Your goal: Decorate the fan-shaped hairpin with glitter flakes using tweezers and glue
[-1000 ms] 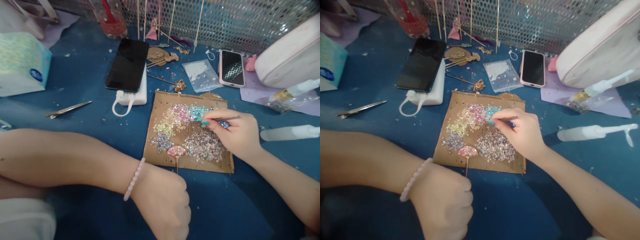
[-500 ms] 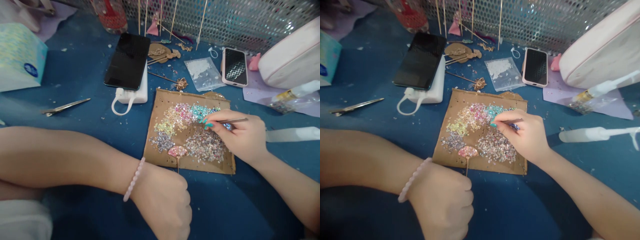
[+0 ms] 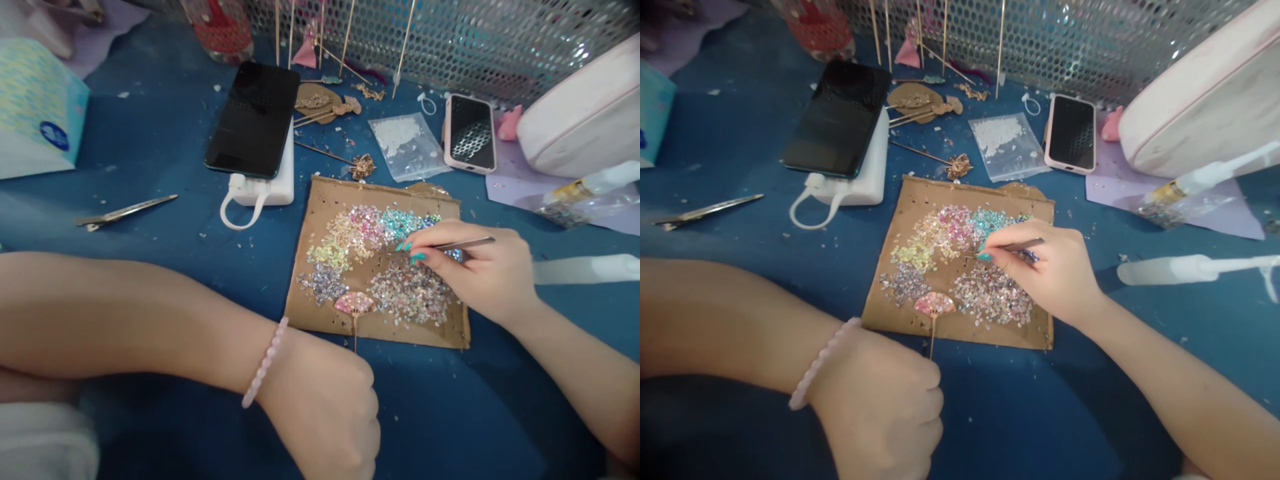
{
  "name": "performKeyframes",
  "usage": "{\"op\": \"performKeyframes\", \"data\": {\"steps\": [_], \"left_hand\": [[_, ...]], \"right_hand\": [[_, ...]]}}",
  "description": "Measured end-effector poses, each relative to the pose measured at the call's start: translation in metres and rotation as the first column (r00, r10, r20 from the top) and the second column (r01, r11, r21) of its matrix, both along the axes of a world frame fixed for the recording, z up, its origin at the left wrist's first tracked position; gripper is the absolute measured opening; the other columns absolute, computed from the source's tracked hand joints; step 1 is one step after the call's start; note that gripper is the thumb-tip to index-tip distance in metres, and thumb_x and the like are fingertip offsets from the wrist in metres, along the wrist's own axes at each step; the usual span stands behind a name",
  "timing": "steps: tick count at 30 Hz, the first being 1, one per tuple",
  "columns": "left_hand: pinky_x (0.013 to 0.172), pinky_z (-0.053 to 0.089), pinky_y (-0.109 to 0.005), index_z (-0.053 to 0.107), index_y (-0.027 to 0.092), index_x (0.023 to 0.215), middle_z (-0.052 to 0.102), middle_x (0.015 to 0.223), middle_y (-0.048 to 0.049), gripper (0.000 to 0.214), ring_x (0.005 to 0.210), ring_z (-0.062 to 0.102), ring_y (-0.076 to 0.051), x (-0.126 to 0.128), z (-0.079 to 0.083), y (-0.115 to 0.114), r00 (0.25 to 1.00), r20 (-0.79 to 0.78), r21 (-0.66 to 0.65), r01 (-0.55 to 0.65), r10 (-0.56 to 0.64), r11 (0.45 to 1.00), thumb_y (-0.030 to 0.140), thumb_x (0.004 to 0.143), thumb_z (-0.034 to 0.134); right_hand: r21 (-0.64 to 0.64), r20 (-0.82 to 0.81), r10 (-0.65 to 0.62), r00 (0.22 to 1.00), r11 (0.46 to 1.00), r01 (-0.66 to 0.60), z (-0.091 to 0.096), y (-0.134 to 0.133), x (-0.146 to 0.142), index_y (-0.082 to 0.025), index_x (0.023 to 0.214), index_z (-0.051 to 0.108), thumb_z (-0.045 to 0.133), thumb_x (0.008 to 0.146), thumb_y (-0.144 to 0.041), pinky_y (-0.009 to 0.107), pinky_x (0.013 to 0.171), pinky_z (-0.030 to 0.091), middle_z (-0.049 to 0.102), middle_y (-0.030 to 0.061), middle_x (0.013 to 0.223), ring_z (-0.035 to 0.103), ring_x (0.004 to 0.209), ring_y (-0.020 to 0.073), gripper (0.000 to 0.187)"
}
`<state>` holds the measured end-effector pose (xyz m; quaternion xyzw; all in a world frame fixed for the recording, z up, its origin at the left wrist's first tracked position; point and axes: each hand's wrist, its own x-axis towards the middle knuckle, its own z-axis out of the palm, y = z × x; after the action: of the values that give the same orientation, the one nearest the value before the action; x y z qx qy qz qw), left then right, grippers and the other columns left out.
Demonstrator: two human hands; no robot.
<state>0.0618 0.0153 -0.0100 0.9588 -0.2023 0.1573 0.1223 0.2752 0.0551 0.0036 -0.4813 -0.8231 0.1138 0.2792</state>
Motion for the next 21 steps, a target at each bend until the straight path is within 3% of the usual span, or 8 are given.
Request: {"op": "performKeyframes", "data": {"steps": [5, 11, 15, 21], "left_hand": [[0.039, 0.026, -0.023, 0.026, 0.019, 0.048, 0.022, 0.050, 0.0057, 0.045, 0.044, 0.025, -0.011, -0.0001, 0.0008, -0.0008, 1.000, -0.025, 0.013, 0.011, -0.011, 1.000, 0.029, 0.068, 0.066], [0.038, 0.026, -0.024, 0.040, 0.019, 0.048, 0.029, 0.050, 0.0055, 0.035, 0.042, 0.031, -0.010, 0.0006, 0.0031, 0.0008, 1.000, -0.025, -0.037, -0.015, 0.014, 0.999, 0.028, 0.069, 0.067], [0.039, 0.029, -0.024, 0.055, 0.019, 0.057, 0.038, 0.055, 0.0040, 0.021, 0.047, 0.042, -0.010, 0.0023, 0.0045, 0.0023, 0.999, -0.012, -0.108, -0.052, 0.051, 0.993, 0.021, 0.077, 0.061], [0.047, 0.036, -0.028, 0.063, 0.017, 0.073, 0.053, 0.070, -0.0003, 0.022, 0.066, 0.051, -0.013, 0.0032, 0.0041, 0.0042, 0.996, -0.066, -0.254, -0.068, 0.053, 0.965, 0.013, 0.088, 0.049]], "right_hand": [[-0.021, -0.005, -0.001, 1.000, 1.000, 0.001, 0.0007, 0.0022, 0.0023, -0.030, 0.079, 0.064, 0.057, 0.084, -0.028, 0.029, 0.071, 0.052, 0.071, -0.0057, 0.080, 0.068, 0.080, 0.0166, 0.009], [0.004, 0.018, 0.030, 0.999, 1.000, -0.030, 0.0007, 0.0041, -0.0001, -0.031, 0.078, 0.064, 0.055, 0.085, -0.029, 0.029, 0.069, 0.053, 0.071, -0.0064, 0.078, 0.068, 0.080, 0.0168, 0.012], [-0.010, 0.015, 0.030, 0.999, 1.000, -0.029, -0.0005, 0.0052, 0.0010, -0.032, 0.079, 0.064, 0.056, 0.085, -0.028, 0.029, 0.069, 0.053, 0.071, -0.0070, 0.078, 0.068, 0.079, 0.0161, 0.011], [-0.013, -0.023, 0.054, 0.998, 0.998, -0.054, -0.0036, 0.0069, 0.0034, -0.031, 0.079, 0.063, 0.058, 0.084, -0.027, 0.028, 0.071, 0.052, 0.071, -0.0067, 0.078, 0.067, 0.078, 0.0155, 0.009]]}}
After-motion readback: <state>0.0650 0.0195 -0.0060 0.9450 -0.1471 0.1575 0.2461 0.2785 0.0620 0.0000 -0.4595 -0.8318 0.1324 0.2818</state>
